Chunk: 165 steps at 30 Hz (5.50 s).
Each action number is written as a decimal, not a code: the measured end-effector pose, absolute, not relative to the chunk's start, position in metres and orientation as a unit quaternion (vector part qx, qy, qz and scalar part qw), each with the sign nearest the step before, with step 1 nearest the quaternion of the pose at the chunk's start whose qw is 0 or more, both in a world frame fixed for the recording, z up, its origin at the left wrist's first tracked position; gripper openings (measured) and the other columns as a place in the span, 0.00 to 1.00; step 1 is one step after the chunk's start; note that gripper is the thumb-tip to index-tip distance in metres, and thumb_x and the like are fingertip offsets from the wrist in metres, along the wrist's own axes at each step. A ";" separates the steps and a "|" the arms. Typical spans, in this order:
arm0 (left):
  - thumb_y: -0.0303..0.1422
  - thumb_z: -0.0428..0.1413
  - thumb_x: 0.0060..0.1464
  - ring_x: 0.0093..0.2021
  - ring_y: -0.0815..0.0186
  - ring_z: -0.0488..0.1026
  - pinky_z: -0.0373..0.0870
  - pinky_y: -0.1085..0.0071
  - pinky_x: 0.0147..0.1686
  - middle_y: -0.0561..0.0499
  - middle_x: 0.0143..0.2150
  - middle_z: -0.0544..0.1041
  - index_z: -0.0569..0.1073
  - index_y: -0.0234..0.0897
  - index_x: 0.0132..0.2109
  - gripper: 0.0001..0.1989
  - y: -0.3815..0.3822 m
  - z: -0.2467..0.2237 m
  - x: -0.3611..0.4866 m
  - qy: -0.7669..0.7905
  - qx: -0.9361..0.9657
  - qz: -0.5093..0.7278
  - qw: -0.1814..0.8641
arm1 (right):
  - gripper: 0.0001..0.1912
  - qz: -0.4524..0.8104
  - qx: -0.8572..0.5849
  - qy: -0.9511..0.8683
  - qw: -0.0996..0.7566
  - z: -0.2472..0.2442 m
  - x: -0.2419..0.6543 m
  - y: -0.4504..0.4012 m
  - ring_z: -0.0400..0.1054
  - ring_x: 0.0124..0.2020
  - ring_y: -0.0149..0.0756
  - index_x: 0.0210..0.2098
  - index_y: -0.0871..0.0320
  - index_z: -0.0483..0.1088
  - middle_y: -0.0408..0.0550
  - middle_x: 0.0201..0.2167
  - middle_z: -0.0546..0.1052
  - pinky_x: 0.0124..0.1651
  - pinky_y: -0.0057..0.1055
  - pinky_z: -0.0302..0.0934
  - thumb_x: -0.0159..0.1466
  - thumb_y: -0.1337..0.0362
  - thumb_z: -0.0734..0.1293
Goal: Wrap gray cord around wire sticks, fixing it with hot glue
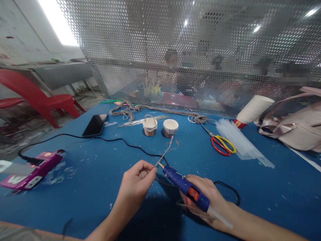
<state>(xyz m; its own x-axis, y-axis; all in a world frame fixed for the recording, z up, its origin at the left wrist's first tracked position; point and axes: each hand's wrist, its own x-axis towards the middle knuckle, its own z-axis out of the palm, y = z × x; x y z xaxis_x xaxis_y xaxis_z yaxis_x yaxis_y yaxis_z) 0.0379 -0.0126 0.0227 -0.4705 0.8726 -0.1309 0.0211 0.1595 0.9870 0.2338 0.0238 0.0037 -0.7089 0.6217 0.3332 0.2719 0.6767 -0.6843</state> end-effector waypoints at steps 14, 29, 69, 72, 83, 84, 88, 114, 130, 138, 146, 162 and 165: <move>0.37 0.58 0.42 0.12 0.77 0.50 0.44 0.79 0.13 0.63 0.10 0.56 0.67 0.36 0.24 0.10 -0.012 0.026 0.033 0.654 0.337 0.512 0.444 | 0.12 0.315 -0.264 -0.868 0.279 0.007 0.233 0.023 0.62 0.23 0.30 0.29 0.58 0.63 0.46 0.24 0.70 0.25 0.26 0.54 0.62 0.56 0.61; 0.37 0.58 0.43 0.12 0.77 0.51 0.44 0.79 0.14 0.63 0.10 0.57 0.67 0.35 0.23 0.11 -0.012 0.027 0.031 0.641 0.329 0.517 0.462 | 0.15 0.323 -0.265 -0.862 0.287 0.002 0.236 0.025 0.64 0.25 0.32 0.32 0.58 0.66 0.47 0.25 0.71 0.28 0.26 0.57 0.61 0.52 0.63; 0.37 0.56 0.43 0.15 0.72 0.58 0.55 0.76 0.16 0.56 0.13 0.66 0.74 0.37 0.21 0.10 -0.019 0.032 0.037 0.665 0.453 0.486 0.341 | 0.18 0.708 -0.286 -0.624 0.163 0.040 0.175 0.048 0.69 0.27 0.28 0.43 0.59 0.62 0.40 0.27 0.72 0.32 0.27 0.63 0.53 0.73 0.64; 0.35 0.56 0.42 0.20 0.69 0.65 0.60 0.76 0.21 0.53 0.18 0.73 0.76 0.38 0.20 0.09 -0.021 0.033 0.032 0.666 0.477 0.482 0.309 | 0.09 0.698 -0.326 -0.617 0.159 0.037 0.168 0.048 0.57 0.17 0.22 0.37 0.60 0.66 0.36 0.21 0.68 0.21 0.21 0.52 0.55 0.69 0.65; 0.33 0.61 0.39 0.15 0.76 0.55 0.51 0.80 0.14 0.62 0.15 0.62 0.67 0.37 0.27 0.10 -0.021 0.036 0.039 0.639 0.322 0.542 0.441 | 0.06 0.642 -0.361 -0.626 0.259 0.035 0.175 0.050 0.58 0.23 0.24 0.26 0.62 0.70 0.39 0.20 0.69 0.27 0.23 0.53 0.54 0.65 0.68; 0.34 0.61 0.40 0.14 0.77 0.55 0.50 0.80 0.13 0.62 0.14 0.61 0.66 0.37 0.26 0.10 -0.021 0.036 0.040 0.639 0.325 0.541 0.439 | 0.06 0.649 -0.360 -0.617 0.261 0.033 0.174 0.050 0.58 0.23 0.24 0.26 0.62 0.70 0.39 0.20 0.69 0.27 0.23 0.53 0.54 0.65 0.68; 0.36 0.60 0.43 0.14 0.77 0.53 0.49 0.80 0.13 0.63 0.13 0.59 0.65 0.36 0.25 0.11 -0.023 0.033 0.040 0.632 0.338 0.540 0.441 | 0.06 0.670 -0.354 -0.595 0.267 0.030 0.173 0.048 0.57 0.22 0.24 0.25 0.62 0.70 0.38 0.20 0.68 0.27 0.23 0.52 0.53 0.65 0.68; 0.42 0.63 0.38 0.15 0.77 0.53 0.47 0.80 0.14 0.61 0.15 0.63 0.70 0.35 0.29 0.16 -0.026 0.021 0.047 0.627 0.309 0.570 0.433 | 0.10 0.684 -0.356 -0.561 0.301 0.025 0.171 0.048 0.58 0.22 0.26 0.25 0.62 0.71 0.40 0.20 0.70 0.28 0.25 0.52 0.51 0.60 0.71; 0.40 0.56 0.49 0.17 0.76 0.52 0.49 0.78 0.16 0.60 0.18 0.58 0.68 0.34 0.28 0.13 -0.025 0.026 0.050 0.576 0.325 0.563 0.496 | 0.10 0.703 -0.344 -0.537 0.314 0.030 0.174 0.045 0.54 0.19 0.23 0.26 0.61 0.72 0.37 0.17 0.68 0.25 0.24 0.50 0.51 0.60 0.71; 0.35 0.60 0.42 0.16 0.77 0.52 0.47 0.79 0.15 0.63 0.16 0.60 0.65 0.36 0.30 0.11 -0.025 0.028 0.051 0.620 0.318 0.554 0.456 | 0.12 0.694 -0.345 -0.549 0.312 0.028 0.174 0.045 0.59 0.22 0.25 0.26 0.61 0.73 0.40 0.20 0.71 0.26 0.25 0.53 0.50 0.58 0.71; 0.40 0.56 0.49 0.17 0.74 0.55 0.52 0.78 0.17 0.60 0.16 0.59 0.68 0.36 0.26 0.12 -0.028 0.022 0.048 0.639 0.386 0.527 0.405 | 0.12 0.701 -0.350 -0.542 0.304 0.030 0.173 0.043 0.59 0.21 0.25 0.26 0.61 0.73 0.39 0.19 0.70 0.25 0.25 0.53 0.49 0.57 0.72; 0.43 0.58 0.44 0.18 0.74 0.52 0.49 0.77 0.17 0.61 0.18 0.57 0.69 0.36 0.29 0.13 -0.031 0.029 0.052 0.626 0.349 0.526 0.457 | 0.11 0.703 -0.335 -0.550 0.301 0.026 0.174 0.043 0.67 0.27 0.30 0.28 0.61 0.74 0.43 0.24 0.75 0.34 0.29 0.60 0.52 0.59 0.71; 0.42 0.58 0.44 0.17 0.74 0.52 0.48 0.77 0.17 0.62 0.17 0.57 0.68 0.37 0.30 0.13 -0.030 0.026 0.052 0.633 0.355 0.531 0.437 | 0.09 0.699 -0.334 -0.553 0.308 0.026 0.173 0.042 0.67 0.28 0.30 0.28 0.60 0.73 0.43 0.25 0.75 0.34 0.28 0.60 0.52 0.60 0.71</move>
